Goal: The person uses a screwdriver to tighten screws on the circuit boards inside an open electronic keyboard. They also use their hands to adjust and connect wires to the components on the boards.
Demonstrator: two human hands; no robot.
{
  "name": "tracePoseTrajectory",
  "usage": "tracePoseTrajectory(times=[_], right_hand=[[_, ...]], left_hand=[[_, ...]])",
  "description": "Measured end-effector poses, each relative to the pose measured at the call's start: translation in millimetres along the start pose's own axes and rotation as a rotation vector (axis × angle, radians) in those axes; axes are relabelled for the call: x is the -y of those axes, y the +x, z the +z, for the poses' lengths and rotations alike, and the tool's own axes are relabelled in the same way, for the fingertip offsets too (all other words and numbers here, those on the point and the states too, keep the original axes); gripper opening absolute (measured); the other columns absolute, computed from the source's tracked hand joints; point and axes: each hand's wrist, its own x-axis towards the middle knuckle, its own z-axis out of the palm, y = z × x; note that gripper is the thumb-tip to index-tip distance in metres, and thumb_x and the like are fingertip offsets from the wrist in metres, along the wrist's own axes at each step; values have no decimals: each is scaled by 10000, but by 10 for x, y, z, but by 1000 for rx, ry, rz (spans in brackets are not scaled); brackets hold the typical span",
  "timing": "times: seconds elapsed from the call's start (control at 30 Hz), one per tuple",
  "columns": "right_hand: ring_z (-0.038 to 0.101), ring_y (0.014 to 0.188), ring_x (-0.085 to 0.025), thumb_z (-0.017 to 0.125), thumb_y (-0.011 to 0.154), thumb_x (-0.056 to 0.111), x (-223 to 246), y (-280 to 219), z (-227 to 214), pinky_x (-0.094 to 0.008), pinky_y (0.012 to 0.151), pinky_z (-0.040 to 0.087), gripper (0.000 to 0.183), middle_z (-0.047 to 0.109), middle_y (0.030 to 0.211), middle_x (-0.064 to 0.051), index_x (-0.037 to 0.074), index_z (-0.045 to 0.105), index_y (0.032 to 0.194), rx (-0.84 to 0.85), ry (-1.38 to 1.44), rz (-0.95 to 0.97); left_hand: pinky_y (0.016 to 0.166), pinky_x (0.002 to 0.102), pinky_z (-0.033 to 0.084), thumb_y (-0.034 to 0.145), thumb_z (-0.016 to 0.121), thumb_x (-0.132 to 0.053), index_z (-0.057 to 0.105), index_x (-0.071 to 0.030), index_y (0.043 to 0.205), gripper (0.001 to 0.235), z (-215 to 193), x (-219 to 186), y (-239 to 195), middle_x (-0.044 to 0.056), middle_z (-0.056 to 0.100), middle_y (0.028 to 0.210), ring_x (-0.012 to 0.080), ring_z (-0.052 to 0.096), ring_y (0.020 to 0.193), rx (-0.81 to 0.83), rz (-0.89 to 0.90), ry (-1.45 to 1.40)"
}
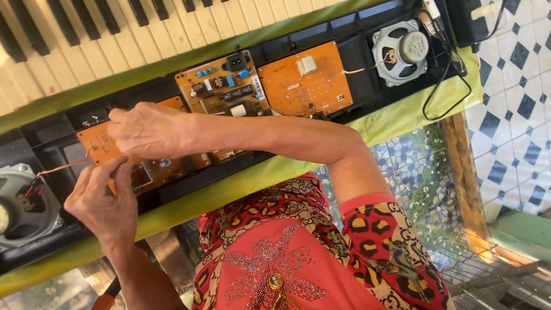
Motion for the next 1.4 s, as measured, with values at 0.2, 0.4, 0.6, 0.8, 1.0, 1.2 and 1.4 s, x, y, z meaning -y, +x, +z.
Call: tracePoseTrajectory(times=[0.2, 0.4, 0.6, 0.8, 1.0, 1.2, 1.4], right_hand=[[531, 861, -247, 714, 950, 209, -55, 64, -9, -330, 451, 512, 193, 653, 841, -34, 118, 691, 781, 133, 113, -2], [555, 906, -253, 707, 878, 196, -279, -60, 234, -413, 535, 624, 153, 530, 788, -10, 165, 683, 730, -45, 192, -46], [514, 957, -194, 810, 862, 292, -443, -139, 342, -337, 600, 606, 233, 472, 859, 48, 206, 595, 838, 36, 141, -30], [520, 896, -171, 836, 869, 228, -276, -131, 93, -288, 625, 599, 271, 471, 795, 52, 179, 584, 782, 90, 122, 13], [531, 914, -180, 824, 862, 251, -235, -181, 104, -281, 637, 589, 254, 467, 812, 40, 185, 584, 812, -2, 106, -12], [531, 918, -179, 797, 885, 271, -205, -194, 74, -266, 639, 581, 255, 466, 826, 38, 190, 564, 818, -92, 72, -22], [502, 878, -171, 712, 934, 153, -99, -159, -78, -217, 579, 518, 228, 429, 807, 53, 201, 550, 782, -124, -90, -31]], left_hand=[[655, 371, 424, 1119, 830, 20, 808, 25, 1049, 74, -16, -95, 84, 101, 702, 852, 259, 588, 731, 3, -34, 100], [671, 420, 557, 994, 802, -19, 755, -1, 975, 53, -60, -114, 145, 120, 692, 824, 359, 688, 743, -95, -88, 3], [672, 395, 566, 996, 751, -68, 749, -33, 980, 38, -50, -27, 90, 97, 673, 807, 334, 684, 753, -106, -141, -70], [702, 377, 586, 982, 739, -19, 755, -13, 998, 23, -76, -85, 85, 130, 676, 820, 330, 695, 786, -96, -211, -145], [711, 369, 593, 998, 724, -30, 759, -19, 1016, 41, -76, -74, 67, 144, 667, 839, 333, 689, 811, -89, -213, -171], [722, 372, 596, 1009, 713, -53, 757, -33, 1022, 51, -68, -56, 58, 134, 663, 847, 331, 688, 829, -88, -210, -166], [690, 371, 588, 1009, 710, -49, 755, -30, 1016, 50, -78, -65, 71, 137, 642, 822, 330, 680, 796, -102, -196, -168]])
